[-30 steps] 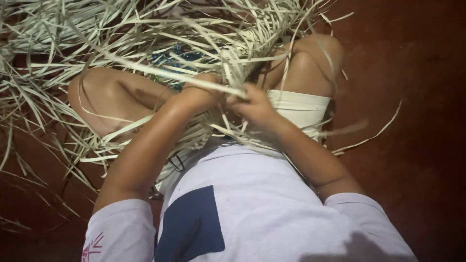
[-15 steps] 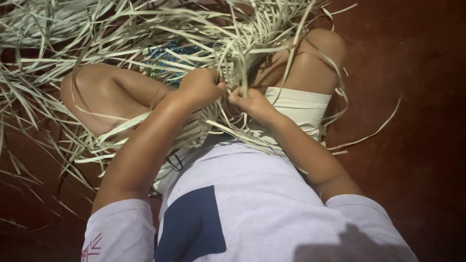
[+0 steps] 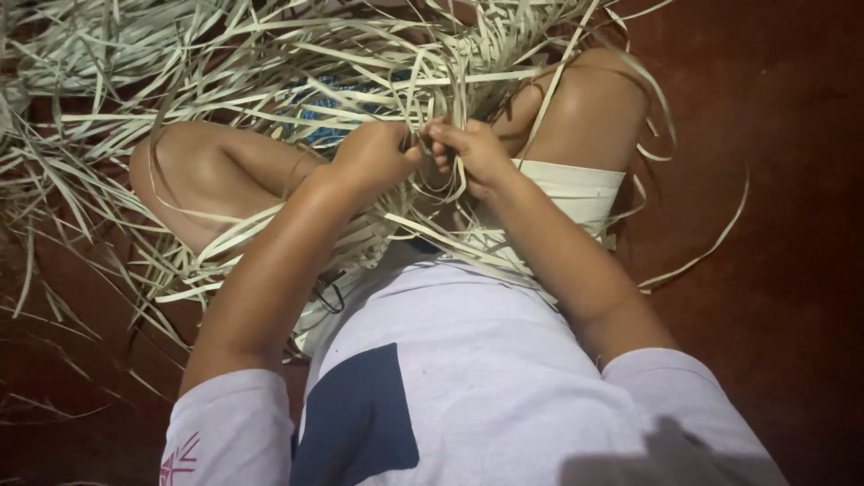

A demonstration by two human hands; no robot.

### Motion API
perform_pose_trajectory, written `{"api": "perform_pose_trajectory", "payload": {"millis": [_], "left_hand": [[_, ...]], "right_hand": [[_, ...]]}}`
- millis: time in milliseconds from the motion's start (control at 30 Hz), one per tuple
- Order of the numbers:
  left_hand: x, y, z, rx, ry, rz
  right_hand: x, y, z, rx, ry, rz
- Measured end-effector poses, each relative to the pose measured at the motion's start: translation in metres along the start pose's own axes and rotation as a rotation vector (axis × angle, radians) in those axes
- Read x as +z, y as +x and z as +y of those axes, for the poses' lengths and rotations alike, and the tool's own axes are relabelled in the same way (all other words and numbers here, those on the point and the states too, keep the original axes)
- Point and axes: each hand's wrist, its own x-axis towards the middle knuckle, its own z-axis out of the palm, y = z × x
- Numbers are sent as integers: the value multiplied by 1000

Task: Weaving thin strips of natural material together to create a larger mat or basket structure while sitting on the floor.

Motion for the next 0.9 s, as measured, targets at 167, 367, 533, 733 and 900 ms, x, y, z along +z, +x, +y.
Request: {"api": "perform_pose_trajectory", "payload": {"millis": [167,367,533,733,900], "left_hand": [[14,24,-10,-25,70,5],[10,22,2,-99,93,-39],[0,10,12,-65,-25,-26],[-3,4,17,-81,-77,-18],[-1,14,7,-88,-23,-73]], "right_hand": [[11,-12,-53,-70,-77,-54],[3,-51,-107,-386,131,-129],[-7,-13,-46,-385,-1019,65],[5,-7,-48,-236,-970,10],[10,-10,-51,-446,-936,84]]}}
